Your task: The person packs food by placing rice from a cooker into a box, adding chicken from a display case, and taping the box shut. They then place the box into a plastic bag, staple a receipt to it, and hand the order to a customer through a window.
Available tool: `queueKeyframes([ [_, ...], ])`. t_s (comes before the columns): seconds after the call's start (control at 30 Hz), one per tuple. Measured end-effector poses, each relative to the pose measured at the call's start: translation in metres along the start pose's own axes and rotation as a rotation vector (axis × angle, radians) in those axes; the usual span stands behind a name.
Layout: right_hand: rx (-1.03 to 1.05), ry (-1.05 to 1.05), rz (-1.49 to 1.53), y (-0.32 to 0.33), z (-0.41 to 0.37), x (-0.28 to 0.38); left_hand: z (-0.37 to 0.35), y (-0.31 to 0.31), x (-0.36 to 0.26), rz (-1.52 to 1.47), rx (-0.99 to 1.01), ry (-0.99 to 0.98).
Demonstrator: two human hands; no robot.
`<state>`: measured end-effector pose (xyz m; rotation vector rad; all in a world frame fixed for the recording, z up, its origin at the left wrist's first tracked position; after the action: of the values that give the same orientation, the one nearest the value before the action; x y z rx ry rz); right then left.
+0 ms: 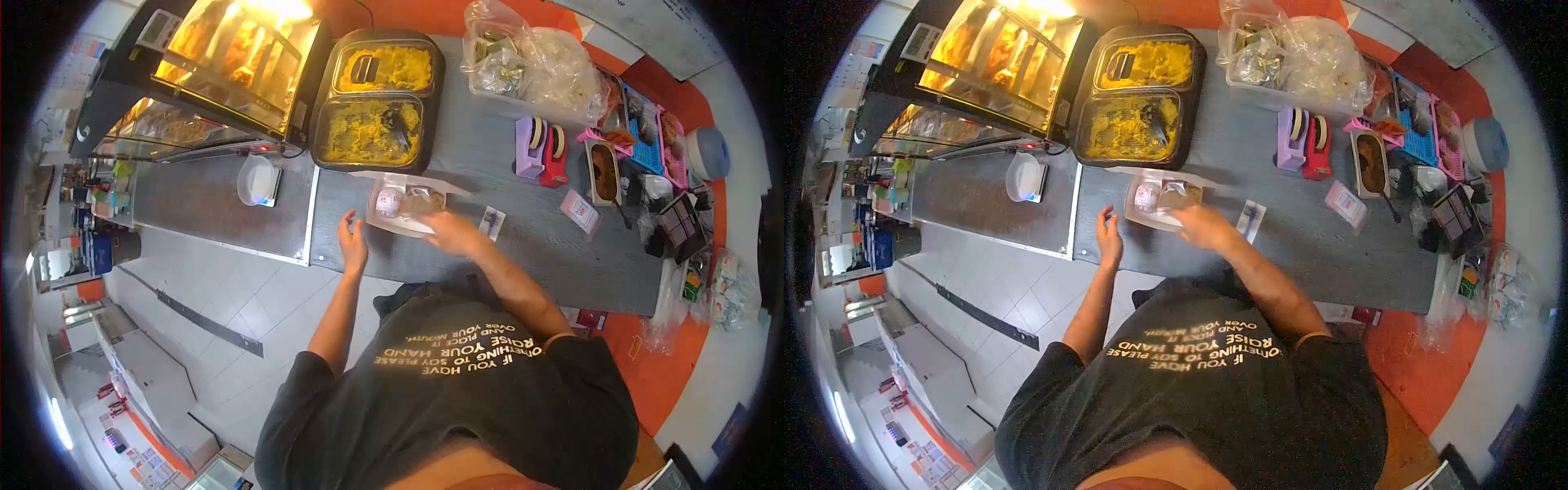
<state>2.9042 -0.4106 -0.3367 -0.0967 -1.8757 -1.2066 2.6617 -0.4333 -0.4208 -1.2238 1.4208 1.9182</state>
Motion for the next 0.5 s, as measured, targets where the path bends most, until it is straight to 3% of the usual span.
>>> queueKeyframes([
  [0.03, -0.005, -0.007, -0.013, 0.001, 0.003, 0.004, 0.014, -0.001, 0.016, -0.015, 0.003, -0.005],
  [0.1, -0.176, 0.006, 0.28, 0.028, 0.005, 0.016, 0.036, -0.026, 0.056, -0.276, 0.201, 0.18],
  [0.13, -0.417, 0.071, 0.175, 0.067, -0.001, 0.029, 0.031, -0.051, 0.065, -0.475, 0.452, 0.383],
  [0.17, -0.653, 0.137, 0.064, 0.105, -0.009, 0.04, 0.027, -0.056, 0.063, -0.485, 0.462, 0.387],
  [0.27, -0.776, -0.038, 0.052, 0.142, 0.001, -0.002, 0.005, -0.093, 0.058, -0.531, 0.663, 0.344],
  [0.33, 0.054, -0.361, 0.063, 0.054, 0.023, -0.073, 0.002, -0.093, 0.064, -0.405, 0.6, 0.267],
  [0.37, 0.092, -0.338, 0.066, 0.036, 0.016, -0.081, 0.006, -0.089, 0.065, -0.279, 0.511, 0.181],
  [0.4, 0.121, -0.386, -0.059, 0.026, 0.004, -0.08, 0.013, -0.087, 0.097, -0.544, 0.257, 0.346],
  [0.43, 0.154, -0.43, -0.188, 0.015, -0.006, -0.075, 0.004, -0.089, 0.076, -0.547, 0.287, 0.356],
  [0.5, 0.113, -0.409, -0.286, -0.019, -0.028, -0.078, 0.007, -0.025, -0.028, -0.037, -0.127, 0.032],
])
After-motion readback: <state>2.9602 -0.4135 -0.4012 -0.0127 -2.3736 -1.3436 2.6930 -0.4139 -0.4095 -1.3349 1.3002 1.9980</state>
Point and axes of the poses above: each hand's wrist, its own z-axis towards the middle knuckle, its own y-axis out of the back of the hand, x = y × z, the point moved 10 cm from there along z, towards the middle knuckle
